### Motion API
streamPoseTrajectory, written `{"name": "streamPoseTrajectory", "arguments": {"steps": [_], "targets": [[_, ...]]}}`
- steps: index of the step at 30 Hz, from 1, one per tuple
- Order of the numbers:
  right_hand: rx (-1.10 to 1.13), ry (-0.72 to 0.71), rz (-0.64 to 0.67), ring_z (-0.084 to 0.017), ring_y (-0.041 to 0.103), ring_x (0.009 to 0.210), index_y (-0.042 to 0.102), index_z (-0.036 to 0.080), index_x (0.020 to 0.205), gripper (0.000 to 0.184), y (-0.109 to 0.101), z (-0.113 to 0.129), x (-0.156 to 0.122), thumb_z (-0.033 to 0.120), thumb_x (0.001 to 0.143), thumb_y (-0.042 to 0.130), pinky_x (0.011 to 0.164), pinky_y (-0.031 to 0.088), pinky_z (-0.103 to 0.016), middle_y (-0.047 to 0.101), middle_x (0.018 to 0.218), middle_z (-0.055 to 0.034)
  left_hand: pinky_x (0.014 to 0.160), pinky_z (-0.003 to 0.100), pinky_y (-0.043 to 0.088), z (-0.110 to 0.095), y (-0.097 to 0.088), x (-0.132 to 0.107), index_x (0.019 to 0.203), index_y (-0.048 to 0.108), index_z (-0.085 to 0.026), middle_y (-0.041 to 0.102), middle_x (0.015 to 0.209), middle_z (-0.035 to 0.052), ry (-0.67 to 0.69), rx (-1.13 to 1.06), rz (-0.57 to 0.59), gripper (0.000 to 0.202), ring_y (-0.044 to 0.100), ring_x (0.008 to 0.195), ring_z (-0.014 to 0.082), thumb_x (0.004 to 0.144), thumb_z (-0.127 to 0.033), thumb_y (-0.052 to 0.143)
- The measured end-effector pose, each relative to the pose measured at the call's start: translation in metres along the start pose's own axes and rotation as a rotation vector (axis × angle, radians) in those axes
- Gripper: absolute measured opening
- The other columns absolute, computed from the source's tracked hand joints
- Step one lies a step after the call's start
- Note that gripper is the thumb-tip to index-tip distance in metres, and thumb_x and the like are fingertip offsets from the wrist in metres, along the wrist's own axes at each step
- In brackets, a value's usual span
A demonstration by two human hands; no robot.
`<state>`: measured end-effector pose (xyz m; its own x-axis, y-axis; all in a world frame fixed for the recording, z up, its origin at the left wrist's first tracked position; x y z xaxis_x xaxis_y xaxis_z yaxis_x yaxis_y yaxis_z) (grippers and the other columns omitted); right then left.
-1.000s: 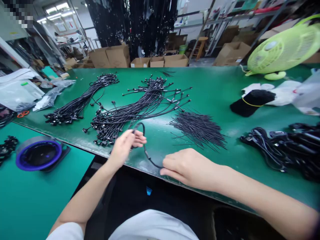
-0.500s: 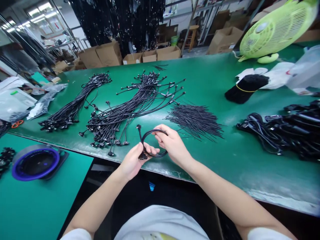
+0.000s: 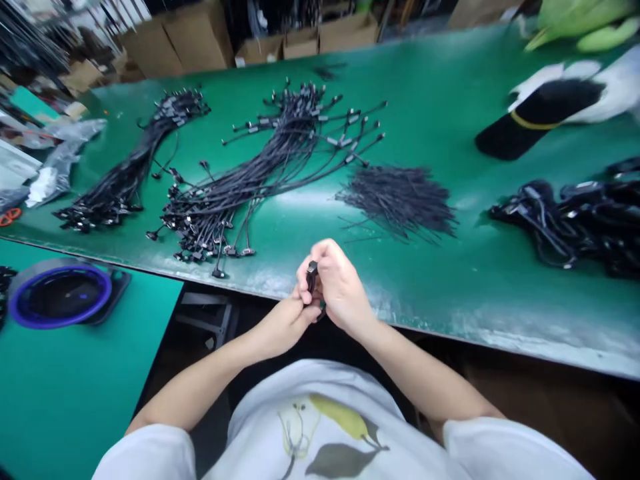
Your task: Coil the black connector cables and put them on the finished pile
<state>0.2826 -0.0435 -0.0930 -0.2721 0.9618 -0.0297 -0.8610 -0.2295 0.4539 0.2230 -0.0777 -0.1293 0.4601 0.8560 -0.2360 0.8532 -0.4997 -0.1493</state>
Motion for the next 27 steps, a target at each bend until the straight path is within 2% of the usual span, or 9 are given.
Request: {"name": "streamPoseTrajectory", "arguments": {"steps": [4,8,10,14,16,20,22,25,27], "targets": [[0.044,0.069,0.136,-0.006,0.043,0.045,0.044,0.023,0.095,0.050,0.014,-0.006,-0.003,0.069,0.080,0.058,0.042,0.037,-0.016,0.049,0.060,0.0084,0.098,0.037,0.040,0.008,0.019,-0.004,0.093,0.063,-0.018,0.063,0.097,0.0064,-0.025,-0.238,0.110,0.020,0.055,0.108,0.0247,0.082,-0.034,0.067],[0.092,0.151,0.156,-0.002,0.024,0.039,0.044,0.022,0.088,0.048,0.013,-0.011,-0.002,0.067,0.080,0.060,0.036,0.023,-0.014,0.038,0.056,0.0113,0.083,0.035,0.046,0.019,0.043,-0.012,0.082,0.060,-0.015,0.060,0.079,0.0047,-0.179,-0.512,0.257,0.036,0.060,0.082,0.0194,0.082,-0.050,0.067],[0.091,0.223,0.196,-0.002,0.023,0.039,0.044,0.022,0.089,0.046,0.013,-0.014,-0.001,0.064,0.081,0.061,0.035,0.021,-0.013,0.037,0.056,0.0115,0.074,0.032,0.046,0.017,0.045,-0.014,0.081,0.058,-0.014,0.055,0.072,0.0019,-0.182,-0.567,0.256,0.041,0.057,0.071,0.0155,0.085,-0.055,0.062],[0.165,0.361,0.244,-0.004,0.035,0.043,0.044,0.021,0.086,0.044,0.012,-0.017,-0.002,0.061,0.082,0.063,0.039,0.033,-0.015,0.041,0.059,0.0098,0.065,0.029,0.043,0.006,0.045,-0.017,0.096,0.056,-0.015,0.049,0.070,-0.0016,-0.162,-0.666,0.244,0.042,0.053,0.064,0.0128,0.087,-0.057,0.058],[0.185,0.330,0.195,-0.003,0.028,0.041,0.042,0.021,0.083,0.045,0.008,-0.014,0.000,0.061,0.082,0.063,0.037,0.029,-0.014,0.035,0.055,0.0113,0.063,0.029,0.041,0.005,0.048,-0.017,0.095,0.057,-0.015,0.047,0.069,-0.0021,-0.182,-0.701,0.241,0.041,0.051,0.062,0.0123,0.087,-0.055,0.058],[0.066,0.176,0.104,-0.002,0.017,0.037,0.041,0.022,0.083,0.043,0.000,-0.008,0.004,0.059,0.082,0.063,0.033,0.016,-0.012,0.028,0.049,0.0140,0.061,0.028,0.039,0.016,0.050,-0.011,0.087,0.055,-0.015,0.045,0.066,-0.0025,-0.232,-0.743,0.142,0.034,0.049,0.060,0.0115,0.086,-0.048,0.063],[0.040,0.157,0.105,-0.002,0.021,0.037,0.041,0.023,0.084,0.041,-0.004,-0.011,0.006,0.056,0.083,0.064,0.034,0.023,-0.013,0.029,0.048,0.0141,0.062,0.028,0.039,0.020,0.049,-0.007,0.084,0.055,-0.015,0.046,0.067,-0.0019,-0.228,-0.753,0.096,0.035,0.050,0.062,0.0122,0.083,-0.048,0.066],[0.152,0.204,0.064,-0.003,0.035,0.043,0.041,0.021,0.082,0.042,-0.017,-0.016,0.012,0.056,0.082,0.065,0.044,0.041,-0.016,0.038,0.057,0.0114,0.061,0.027,0.040,0.021,0.044,-0.001,0.085,0.056,-0.015,0.046,0.068,-0.0020,-0.188,-0.773,0.035,0.033,0.049,0.063,0.0117,0.082,-0.044,0.070],[0.255,0.247,0.003,-0.002,0.038,0.048,0.040,0.020,0.080,0.047,-0.027,-0.018,0.015,0.059,0.079,0.068,0.046,0.042,-0.016,0.044,0.067,0.0088,0.059,0.026,0.039,0.019,0.044,0.002,0.088,0.057,-0.015,0.044,0.067,-0.0032,-0.197,-0.812,0.038,0.031,0.046,0.060,0.0098,0.082,-0.042,0.070]]}}
Point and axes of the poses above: each hand's wrist, its own x-axis towards the middle knuckle, its own y-axis out of the palm, z = x × y, the point moved 10 cm from there along x, towards the middle knuckle
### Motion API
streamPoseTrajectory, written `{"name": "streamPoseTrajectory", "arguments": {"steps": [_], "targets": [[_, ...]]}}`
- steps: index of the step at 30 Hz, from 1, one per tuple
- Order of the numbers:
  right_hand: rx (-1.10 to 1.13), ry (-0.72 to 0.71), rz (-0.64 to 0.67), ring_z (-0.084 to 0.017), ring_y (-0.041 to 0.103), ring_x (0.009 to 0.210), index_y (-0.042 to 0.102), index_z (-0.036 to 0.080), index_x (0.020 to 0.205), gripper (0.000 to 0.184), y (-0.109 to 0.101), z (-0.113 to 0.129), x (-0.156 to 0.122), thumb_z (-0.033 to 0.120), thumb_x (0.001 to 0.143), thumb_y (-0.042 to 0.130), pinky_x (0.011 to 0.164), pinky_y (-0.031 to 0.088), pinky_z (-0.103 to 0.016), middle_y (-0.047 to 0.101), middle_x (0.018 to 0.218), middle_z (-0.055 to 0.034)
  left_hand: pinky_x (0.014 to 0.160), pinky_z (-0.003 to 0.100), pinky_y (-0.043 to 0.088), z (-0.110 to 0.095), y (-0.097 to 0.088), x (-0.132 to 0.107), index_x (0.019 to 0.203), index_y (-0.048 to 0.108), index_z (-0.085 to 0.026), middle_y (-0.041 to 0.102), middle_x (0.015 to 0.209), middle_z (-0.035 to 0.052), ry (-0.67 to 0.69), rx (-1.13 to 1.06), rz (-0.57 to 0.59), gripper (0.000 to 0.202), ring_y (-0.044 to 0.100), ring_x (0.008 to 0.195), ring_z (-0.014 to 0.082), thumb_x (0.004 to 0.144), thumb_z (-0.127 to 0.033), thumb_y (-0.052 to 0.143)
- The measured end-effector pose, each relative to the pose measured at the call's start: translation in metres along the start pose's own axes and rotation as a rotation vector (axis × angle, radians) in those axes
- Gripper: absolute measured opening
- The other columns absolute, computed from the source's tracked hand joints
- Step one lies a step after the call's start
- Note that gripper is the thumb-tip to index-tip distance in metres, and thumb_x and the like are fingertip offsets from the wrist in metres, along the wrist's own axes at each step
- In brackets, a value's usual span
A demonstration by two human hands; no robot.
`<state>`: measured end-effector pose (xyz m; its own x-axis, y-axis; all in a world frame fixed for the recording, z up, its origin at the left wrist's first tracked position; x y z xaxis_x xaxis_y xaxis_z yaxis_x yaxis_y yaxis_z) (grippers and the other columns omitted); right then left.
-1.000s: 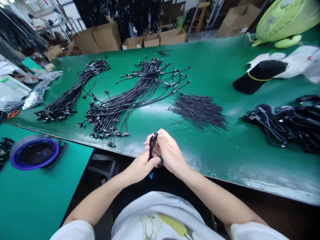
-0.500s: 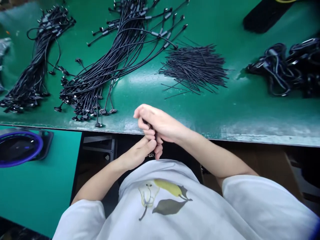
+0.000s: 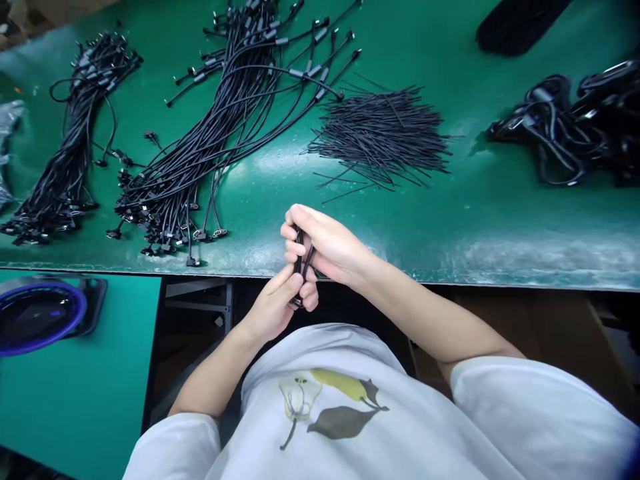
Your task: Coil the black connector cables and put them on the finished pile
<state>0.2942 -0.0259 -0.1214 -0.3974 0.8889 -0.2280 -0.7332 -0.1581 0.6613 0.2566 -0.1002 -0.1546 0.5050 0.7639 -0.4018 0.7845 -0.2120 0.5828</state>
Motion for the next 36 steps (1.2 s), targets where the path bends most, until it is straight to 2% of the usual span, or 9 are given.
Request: {"name": "streamPoseTrajectory", "arguments": {"steps": [4,7,11,14,18,22,29,31,36], "targets": [[0.031,-0.044,0.025,0.000,0.022,0.041,0.043,0.021,0.085,0.052,0.003,0.010,0.001,0.068,0.076,0.064,0.034,0.016,-0.013,0.040,0.069,0.0090,0.051,0.022,0.034,0.010,0.012,0.002,0.087,0.059,-0.014,0.034,0.061,-0.0059,-0.161,-0.131,0.069,0.037,0.036,0.050,0.0066,0.083,-0.050,0.067],[-0.138,-0.133,0.084,-0.001,0.021,0.040,0.045,0.022,0.091,0.049,0.007,0.020,-0.005,0.070,0.084,0.051,0.034,0.018,-0.015,0.037,0.067,0.0091,0.048,0.020,0.031,0.015,0.015,0.004,0.083,0.060,-0.014,0.031,0.059,-0.0070,-0.211,-0.154,0.097,0.037,0.033,0.048,0.0058,0.081,-0.050,0.069],[-0.873,-0.534,-0.029,-0.012,0.057,0.070,0.052,0.022,0.101,0.038,-0.001,0.062,-0.036,0.057,0.088,0.057,0.066,0.052,-0.029,0.056,0.086,-0.0012,0.049,0.022,0.028,-0.002,-0.008,0.006,0.079,0.060,-0.014,0.036,0.059,-0.0053,-0.063,0.084,0.021,0.037,0.034,0.049,0.0070,0.082,-0.051,0.067],[-1.581,-0.788,0.204,-0.019,0.058,0.102,0.057,0.024,0.109,0.019,0.024,0.054,-0.066,0.036,0.096,0.051,0.097,0.045,-0.042,0.062,0.105,-0.0050,0.051,0.024,0.030,-0.020,-0.022,0.005,0.074,0.059,-0.016,0.044,0.060,-0.0026,0.024,0.462,-0.016,0.039,0.038,0.053,0.0095,0.090,-0.051,0.055],[-2.124,-0.839,0.498,-0.017,0.056,0.077,0.059,0.016,0.092,0.028,0.022,0.009,-0.079,0.012,0.098,0.032,0.077,0.046,-0.036,0.059,0.082,-0.0043,0.055,0.025,0.031,-0.027,-0.012,0.005,0.077,0.057,-0.019,0.048,0.060,-0.0028,0.036,0.980,0.103,0.032,0.042,0.055,0.0120,0.097,-0.040,0.044],[-2.223,-0.734,0.512,-0.017,0.047,0.060,0.053,0.018,0.083,0.026,0.011,-0.005,-0.072,0.014,0.097,0.033,0.052,0.029,-0.032,0.052,0.071,-0.0022,0.053,0.026,0.028,-0.034,0.009,0.006,0.069,0.043,-0.022,0.049,0.061,-0.0028,0.233,1.389,0.128,0.030,0.041,0.053,0.0137,0.096,-0.035,0.043],[-2.020,-0.518,0.588,-0.015,0.052,0.069,0.061,0.016,0.089,0.035,0.000,0.024,-0.055,0.036,0.102,0.036,0.062,0.035,-0.030,0.060,0.080,-0.0046,0.055,0.027,0.029,-0.035,0.001,0.017,0.072,0.041,-0.022,0.049,0.064,-0.0020,0.252,1.533,0.062,0.028,0.044,0.055,0.0154,0.097,-0.032,0.032],[-1.895,-0.490,0.415,-0.015,0.057,0.079,0.065,0.019,0.094,0.037,-0.027,0.069,-0.031,0.041,0.102,0.036,0.071,0.039,-0.028,0.064,0.089,-0.0046,0.056,0.026,0.031,-0.035,-0.011,0.022,0.074,0.044,-0.022,0.048,0.063,-0.0027,0.161,1.350,0.041,0.031,0.044,0.055,0.0141,0.098,-0.039,0.033],[-1.993,-0.309,-0.685,-0.020,0.058,0.092,0.068,0.017,0.099,0.026,-0.160,0.203,0.027,0.027,0.098,0.045,0.078,0.041,-0.029,0.064,0.104,-0.0097,0.054,0.024,0.030,-0.032,-0.039,0.031,0.083,0.053,-0.018,0.036,0.059,-0.0057,0.056,0.747,-0.110,0.045,0.036,0.054,0.0109,0.093,-0.060,0.039]]}}
Point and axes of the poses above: each hand's wrist, its own x-axis towards the middle knuckle, its own y-axis out of the palm, z = x × y, the point moved 10 cm from there along x, towards the middle knuckle
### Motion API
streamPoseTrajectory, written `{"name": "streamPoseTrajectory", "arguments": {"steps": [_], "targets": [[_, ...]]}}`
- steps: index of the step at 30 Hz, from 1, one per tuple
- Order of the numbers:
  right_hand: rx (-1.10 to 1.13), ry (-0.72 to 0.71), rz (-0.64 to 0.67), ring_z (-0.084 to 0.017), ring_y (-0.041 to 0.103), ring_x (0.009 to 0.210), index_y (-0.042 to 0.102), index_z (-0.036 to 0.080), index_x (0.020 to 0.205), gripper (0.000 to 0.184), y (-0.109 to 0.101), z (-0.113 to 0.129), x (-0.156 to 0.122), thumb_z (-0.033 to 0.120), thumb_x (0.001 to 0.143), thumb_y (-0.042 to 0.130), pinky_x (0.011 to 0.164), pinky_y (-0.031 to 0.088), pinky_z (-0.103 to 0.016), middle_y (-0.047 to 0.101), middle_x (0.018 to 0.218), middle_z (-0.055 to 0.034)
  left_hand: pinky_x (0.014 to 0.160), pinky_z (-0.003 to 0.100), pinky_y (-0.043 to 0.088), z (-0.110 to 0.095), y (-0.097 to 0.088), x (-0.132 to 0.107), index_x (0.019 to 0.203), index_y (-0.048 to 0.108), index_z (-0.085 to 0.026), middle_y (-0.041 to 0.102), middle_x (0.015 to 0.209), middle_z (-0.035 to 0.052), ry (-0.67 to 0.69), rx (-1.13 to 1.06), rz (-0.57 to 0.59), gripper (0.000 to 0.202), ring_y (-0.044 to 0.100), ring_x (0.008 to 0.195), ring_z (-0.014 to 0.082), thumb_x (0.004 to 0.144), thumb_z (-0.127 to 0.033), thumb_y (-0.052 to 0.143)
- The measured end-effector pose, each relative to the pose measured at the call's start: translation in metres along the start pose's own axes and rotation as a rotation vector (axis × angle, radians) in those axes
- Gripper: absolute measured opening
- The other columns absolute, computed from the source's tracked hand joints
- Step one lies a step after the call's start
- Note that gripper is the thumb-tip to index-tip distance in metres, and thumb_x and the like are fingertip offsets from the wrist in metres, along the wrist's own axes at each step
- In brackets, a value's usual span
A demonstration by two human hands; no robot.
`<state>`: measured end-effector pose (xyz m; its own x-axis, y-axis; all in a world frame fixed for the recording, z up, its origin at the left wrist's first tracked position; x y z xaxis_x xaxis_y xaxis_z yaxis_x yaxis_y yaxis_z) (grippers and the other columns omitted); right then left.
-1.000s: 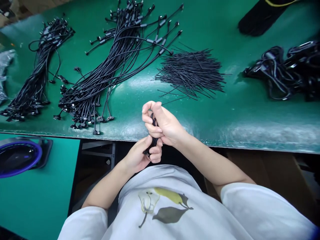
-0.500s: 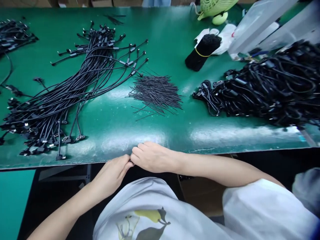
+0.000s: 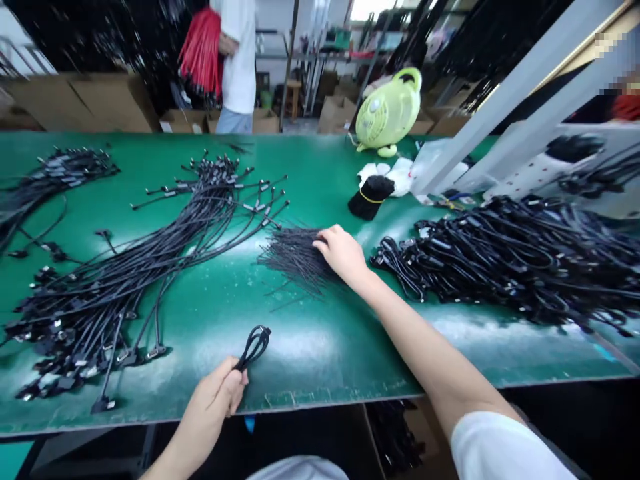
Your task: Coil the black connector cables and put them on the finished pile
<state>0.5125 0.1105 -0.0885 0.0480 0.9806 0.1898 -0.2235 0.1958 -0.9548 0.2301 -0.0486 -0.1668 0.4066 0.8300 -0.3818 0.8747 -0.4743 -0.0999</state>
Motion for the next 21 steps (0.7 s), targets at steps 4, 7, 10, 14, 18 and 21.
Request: {"name": "streamPoseTrajectory", "arguments": {"steps": [4,7,10,14,18,21], "targets": [[-0.056,0.029,-0.059,-0.021,0.059,0.091,0.068,0.016,0.091,0.017,0.012,-0.018,0.024,0.020,0.092,0.052,0.077,0.041,-0.029,0.064,0.099,-0.0099,0.050,0.022,0.024,0.006,0.002,0.007,0.081,0.053,-0.017,0.035,0.058,-0.0072,-0.012,-0.242,-0.028,0.050,0.032,0.050,0.0075,0.085,-0.067,0.051],[-0.040,-0.006,-0.119,-0.020,0.059,0.088,0.068,0.018,0.090,0.021,0.002,-0.012,0.018,0.021,0.093,0.047,0.076,0.042,-0.030,0.064,0.099,-0.0091,0.048,0.021,0.020,0.007,-0.001,0.010,0.082,0.052,-0.017,0.036,0.057,-0.0081,0.001,-0.361,-0.065,0.050,0.030,0.047,0.0056,0.082,-0.066,0.055],[-0.026,-0.021,-0.204,-0.024,0.058,0.090,0.067,0.016,0.093,0.028,-0.019,-0.002,0.005,0.024,0.095,0.040,0.076,0.043,-0.033,0.063,0.099,-0.0123,0.046,0.021,0.020,0.004,-0.004,0.013,0.081,0.051,-0.017,0.037,0.058,-0.0082,0.044,-0.458,-0.095,0.049,0.030,0.046,0.0047,0.081,-0.065,0.058],[0.333,-0.112,-0.109,-0.022,0.058,0.082,0.064,0.018,0.090,0.024,-0.016,0.045,-0.034,0.031,0.093,0.044,0.074,0.044,-0.033,0.065,0.089,-0.0090,0.044,0.020,0.019,-0.004,0.002,0.013,0.081,0.050,-0.017,0.036,0.057,-0.0085,0.061,-0.538,-0.073,0.046,0.032,0.044,0.0042,0.082,-0.062,0.059],[0.907,-0.084,0.453,-0.012,0.048,0.054,0.063,0.019,0.084,0.022,0.041,0.128,-0.101,0.040,0.086,0.055,0.055,0.039,-0.025,0.060,0.067,0.0007,0.042,0.019,0.019,-0.015,0.006,0.005,0.094,0.052,-0.017,0.036,0.057,-0.0096,0.112,-0.611,-0.059,0.041,0.031,0.042,0.0037,0.084,-0.056,0.060],[1.063,-0.076,0.534,-0.010,0.046,0.054,0.060,0.018,0.079,0.019,0.055,0.170,-0.133,0.037,0.084,0.057,0.054,0.037,-0.023,0.057,0.065,0.0030,0.043,0.018,0.024,-0.012,0.000,-0.001,0.115,0.050,-0.018,0.039,0.060,-0.0093,0.124,-0.631,-0.088,0.045,0.035,0.044,0.0045,0.086,-0.051,0.062]]}}
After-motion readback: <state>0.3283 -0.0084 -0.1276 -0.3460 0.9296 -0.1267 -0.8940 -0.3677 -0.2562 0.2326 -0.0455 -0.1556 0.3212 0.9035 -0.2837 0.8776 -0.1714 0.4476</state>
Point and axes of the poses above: each hand's wrist, its own x-axis towards the middle knuckle, its own y-axis out of the palm, z = x × y, the point moved 10 cm from there along x, towards the middle knuckle
